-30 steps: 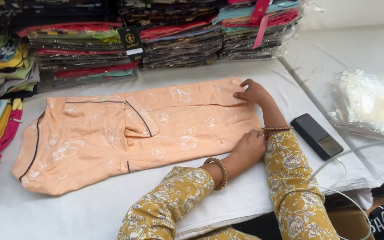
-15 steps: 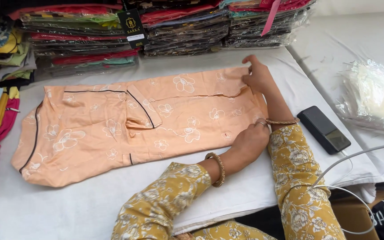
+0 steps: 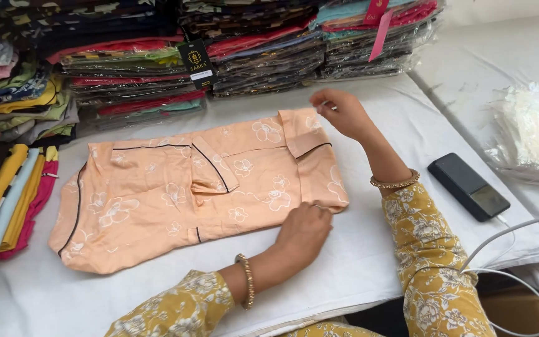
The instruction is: The person folds three different garments on a white surface. They first fold a light blue polka-dot top, then a peach floral top, and finally a pink and white striped top, placing each folded item into a wicker basket.
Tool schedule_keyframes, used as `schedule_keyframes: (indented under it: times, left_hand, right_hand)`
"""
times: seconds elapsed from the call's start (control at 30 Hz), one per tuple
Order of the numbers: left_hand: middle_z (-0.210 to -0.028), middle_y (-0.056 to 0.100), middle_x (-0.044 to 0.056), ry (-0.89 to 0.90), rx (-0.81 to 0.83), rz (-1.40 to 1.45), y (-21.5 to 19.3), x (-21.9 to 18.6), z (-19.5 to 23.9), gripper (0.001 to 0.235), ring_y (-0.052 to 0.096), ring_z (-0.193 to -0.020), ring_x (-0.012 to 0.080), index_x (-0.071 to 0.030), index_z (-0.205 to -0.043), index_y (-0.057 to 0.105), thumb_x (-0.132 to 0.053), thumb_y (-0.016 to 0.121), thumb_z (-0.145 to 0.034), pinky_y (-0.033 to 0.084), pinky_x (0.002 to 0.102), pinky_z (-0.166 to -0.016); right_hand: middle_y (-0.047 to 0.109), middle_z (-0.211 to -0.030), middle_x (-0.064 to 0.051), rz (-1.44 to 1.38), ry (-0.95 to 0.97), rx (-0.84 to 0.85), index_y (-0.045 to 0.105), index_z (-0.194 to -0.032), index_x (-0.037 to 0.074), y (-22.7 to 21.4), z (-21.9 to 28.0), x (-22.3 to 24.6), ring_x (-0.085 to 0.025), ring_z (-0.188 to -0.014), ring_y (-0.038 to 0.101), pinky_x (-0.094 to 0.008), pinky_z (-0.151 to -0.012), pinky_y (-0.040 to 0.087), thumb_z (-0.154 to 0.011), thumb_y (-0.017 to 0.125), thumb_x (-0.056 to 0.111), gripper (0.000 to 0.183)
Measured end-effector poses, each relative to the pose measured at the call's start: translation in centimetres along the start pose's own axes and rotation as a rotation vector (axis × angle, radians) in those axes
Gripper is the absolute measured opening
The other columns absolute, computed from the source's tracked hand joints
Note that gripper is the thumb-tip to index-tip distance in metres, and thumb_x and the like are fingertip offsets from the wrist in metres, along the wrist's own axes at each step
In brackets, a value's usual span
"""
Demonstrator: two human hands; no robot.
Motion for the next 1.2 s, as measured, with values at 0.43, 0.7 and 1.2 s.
schedule_keyframes:
  times: [0.43, 0.7, 1.2]
  left_hand:
    - [-0.103, 0.065, 0.014, 0.169, -0.232, -0.127, 4.1, -0.3, -6.1, 0.016, 0.065, -0.096, 0.0299, -0.002, -0.101, 0.064, -0.005, 0.065, -0.086, 0.059, 0.037, -0.07]
    - [-0.099, 0.062, 0.023, -0.076, -0.482, 0.391, -5.7, 1.9, -2.8, 0.024, 0.066, -0.079, 0.0415, 0.0, -0.106, 0.059, -0.018, 0.069, -0.092, 0.055, 0.048, -0.068]
    - [-0.094, 0.073, 0.022, -1.026, -0.417, 0.076, -19.1, 17.9, 23.8, 0.03, 0.07, -0.091, 0.0409, -0.005, -0.119, 0.05, -0.018, 0.064, -0.096, 0.053, 0.052, -0.078]
  right_hand:
    - [0.063, -0.142, -0.006, 0.375, -0.145, 0.107, 0.075, -0.119, 0.025, 4.0, 1.6, -7.5, -0.035, -0.125, 0.057, -0.045, -0.104, 0.047, -0.091, 0.069, 0.008, 0.034]
    - [0.062, -0.146, -0.007, 0.283, -0.114, 0.071, 0.079, -0.106, 0.019, 4.5, -2.1, -12.6, -0.032, -0.129, 0.058, -0.043, -0.11, 0.044, -0.085, 0.063, -0.002, 0.034]
    - [0.073, -0.107, -0.002, -0.087, -0.477, 0.351, 0.073, -0.107, 0.018, 33.1, -16.7, 19.5, -0.016, -0.102, 0.067, -0.037, -0.099, 0.05, -0.091, 0.067, 0.005, 0.021]
Point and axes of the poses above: each hand's wrist, its own z-axis away from the middle knuckle, its own y-axis out of the palm, x = y × z, the point moved 5 cm from there along -z, towards the middle knuckle
